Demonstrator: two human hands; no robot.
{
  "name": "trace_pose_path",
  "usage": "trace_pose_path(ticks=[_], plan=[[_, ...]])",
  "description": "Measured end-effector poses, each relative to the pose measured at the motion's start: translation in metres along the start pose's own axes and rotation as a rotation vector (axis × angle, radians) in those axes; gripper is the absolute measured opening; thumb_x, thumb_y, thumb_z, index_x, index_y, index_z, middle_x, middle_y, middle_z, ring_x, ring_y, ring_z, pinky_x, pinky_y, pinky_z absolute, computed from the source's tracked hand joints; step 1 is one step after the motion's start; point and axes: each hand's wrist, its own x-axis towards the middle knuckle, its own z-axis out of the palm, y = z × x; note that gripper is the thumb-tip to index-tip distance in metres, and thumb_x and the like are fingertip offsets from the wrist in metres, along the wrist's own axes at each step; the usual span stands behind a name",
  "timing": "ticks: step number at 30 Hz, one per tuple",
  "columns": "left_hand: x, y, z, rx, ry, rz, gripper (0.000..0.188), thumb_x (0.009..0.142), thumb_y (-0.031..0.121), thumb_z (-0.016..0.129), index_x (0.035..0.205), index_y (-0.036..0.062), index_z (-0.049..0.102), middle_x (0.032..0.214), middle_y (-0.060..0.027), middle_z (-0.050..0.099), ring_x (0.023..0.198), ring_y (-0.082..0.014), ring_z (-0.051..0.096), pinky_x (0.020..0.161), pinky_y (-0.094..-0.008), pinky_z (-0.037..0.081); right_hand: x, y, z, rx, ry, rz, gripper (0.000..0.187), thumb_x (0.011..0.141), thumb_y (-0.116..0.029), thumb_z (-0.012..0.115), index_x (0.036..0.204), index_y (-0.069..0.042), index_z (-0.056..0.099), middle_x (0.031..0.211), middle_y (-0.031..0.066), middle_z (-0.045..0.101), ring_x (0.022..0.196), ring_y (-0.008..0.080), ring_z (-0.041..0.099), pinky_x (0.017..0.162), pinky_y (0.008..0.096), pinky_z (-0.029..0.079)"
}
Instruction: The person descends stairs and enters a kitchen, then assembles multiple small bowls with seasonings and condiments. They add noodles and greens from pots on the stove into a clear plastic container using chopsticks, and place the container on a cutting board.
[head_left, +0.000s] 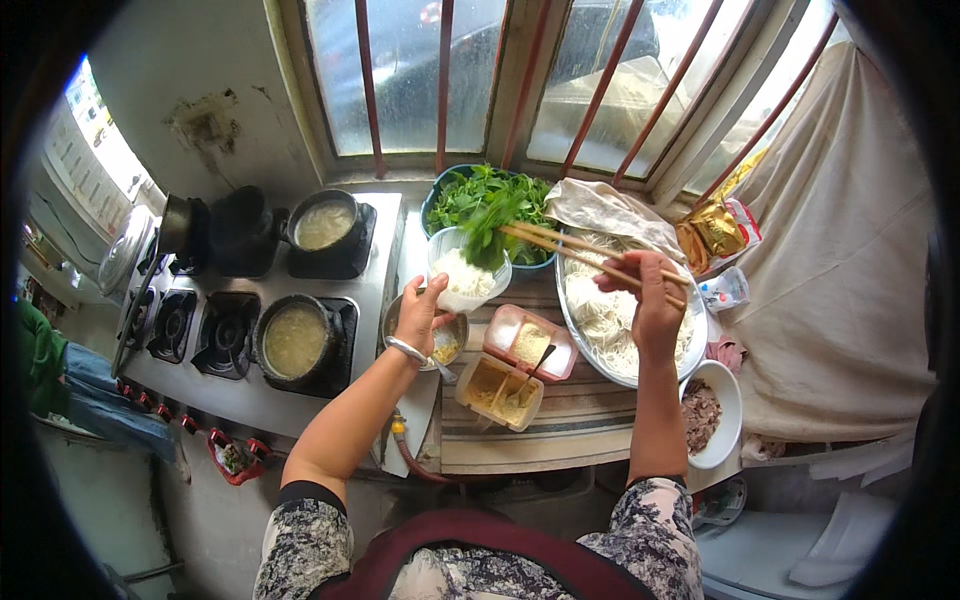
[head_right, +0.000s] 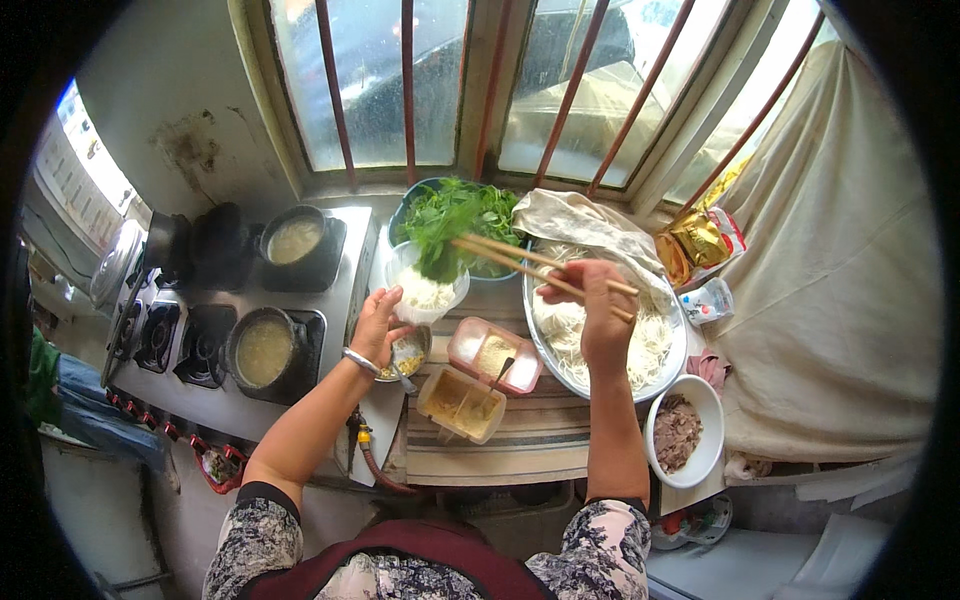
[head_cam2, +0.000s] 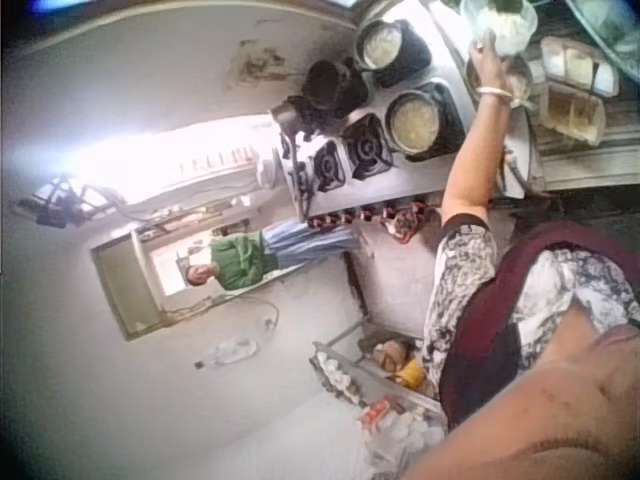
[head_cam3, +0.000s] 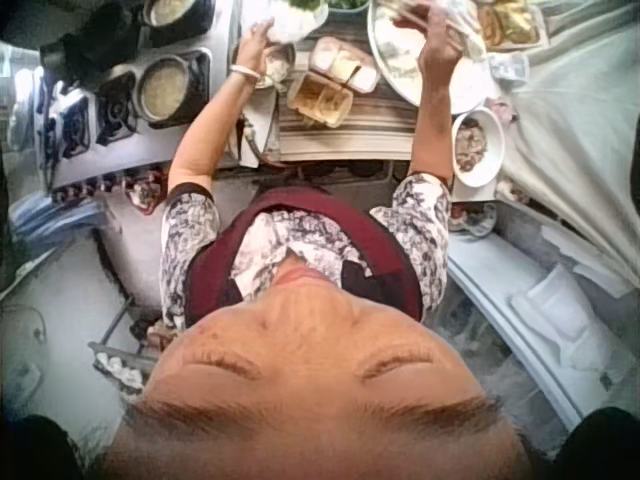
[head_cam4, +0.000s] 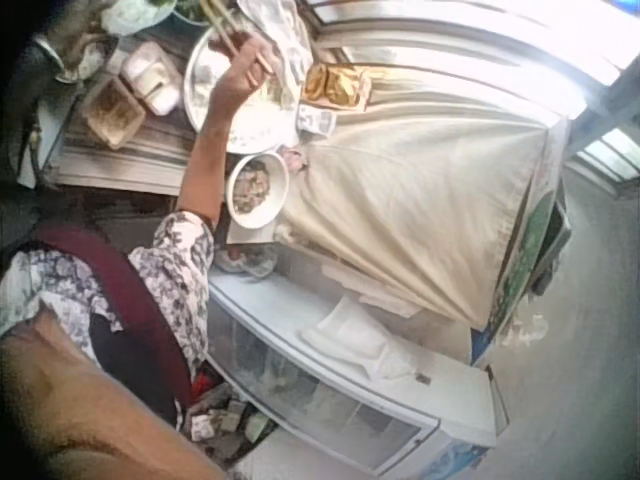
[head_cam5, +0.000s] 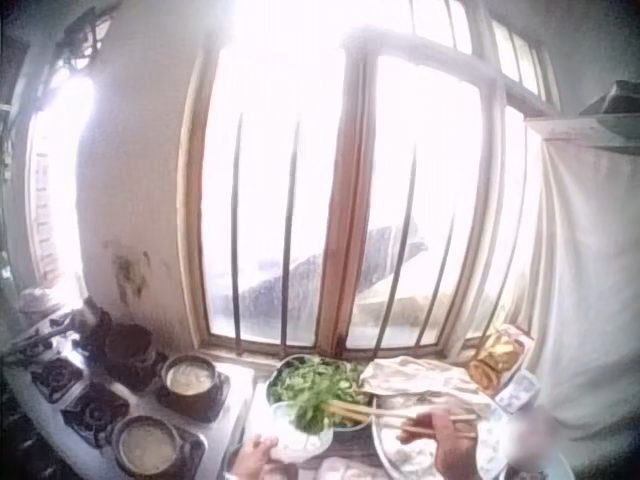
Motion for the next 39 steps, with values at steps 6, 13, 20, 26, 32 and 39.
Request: trace_pose_path(ticks=[6, 13, 20, 26, 32, 39], plan=[[-0.003, 0.0, 0.007, -0.027, -0.041, 0.047, 0.084, 0.077, 0.037, 0.069, 0.135, 0.0033, 0.02, 0.115, -0.0115, 0.049, 0.093, -0.0195, 0.054, 0.074, -0.0379, 0.049, 0.002, 0.02, 0.03, 0.064, -0.182, 0.36, 0.024, 0.094, -0.021, 0.047, 0.094, 0.001, 0.055, 0.084, 0.0125, 0.063, 0.071, 0.0216, 0.065, 0.059, 0.0287, 0.055], [-0.009, -0.004, -0.004, -0.098, 0.004, 0.02, 0.091, 0.073, 0.034, 0.073, 0.136, 0.0015, 0.017, 0.108, -0.0107, 0.049, 0.088, -0.0175, 0.05, 0.074, -0.037, 0.049, 0.037, 0.015, -0.006, 0.032, -0.086, 0.126, 0.025, 0.094, -0.022, 0.045, 0.09, 0.0, 0.056, 0.078, 0.0139, 0.063, 0.063, 0.0221, 0.065, 0.054, 0.0295, 0.055], [-0.022, -0.002, -0.01, -0.056, 0.07, 0.043, 0.066, 0.078, 0.037, 0.066, 0.127, 0.0064, 0.034, 0.108, -0.005, 0.05, 0.094, -0.0161, 0.051, 0.075, -0.0377, 0.049, 0.055, 0.129, 0.051, 0.244, 0.121, 0.207, 0.022, 0.094, -0.017, 0.043, 0.104, 0.001, 0.052, 0.093, 0.0128, 0.056, 0.061, 0.0232, 0.064, 0.05, 0.028, 0.054], [-0.033, 0.0, -0.018, -0.076, 0.051, 0.056, 0.066, 0.078, 0.038, 0.066, 0.127, 0.0061, 0.035, 0.107, -0.005, 0.05, 0.093, -0.0161, 0.05, 0.075, -0.0383, 0.05, 0.038, 0.158, 0.056, 0.147, 0.307, 0.106, 0.028, 0.095, -0.021, 0.043, 0.096, 0.006, 0.05, 0.078, 0.0129, 0.058, 0.063, 0.0201, 0.063, 0.056, 0.027, 0.055], [-0.031, -0.002, -0.014, -0.073, 0.068, 0.049, 0.069, 0.078, 0.041, 0.066, 0.128, 0.0058, 0.034, 0.107, -0.0061, 0.05, 0.093, -0.0175, 0.051, 0.076, -0.0384, 0.05, 0.043, 0.13, 0.033, 0.252, 0.344, 0.074, 0.03, 0.096, -0.021, 0.041, 0.094, 0.007, 0.048, 0.082, 0.0185, 0.06, 0.066, 0.0255, 0.065, 0.059, 0.0303, 0.057], [-0.023, -0.006, -0.005, -0.086, 0.07, 0.058, 0.067, 0.078, 0.04, 0.065, 0.127, 0.0061, 0.035, 0.109, -0.0068, 0.05, 0.094, -0.0183, 0.052, 0.077, -0.0385, 0.048, 0.048, 0.12, 0.019, 0.24, 0.302, 0.075, 0.03, 0.096, -0.022, 0.04, 0.093, 0.007, 0.048, 0.081, 0.0184, 0.059, 0.066, 0.0265, 0.065, 0.059, 0.0309, 0.057]])
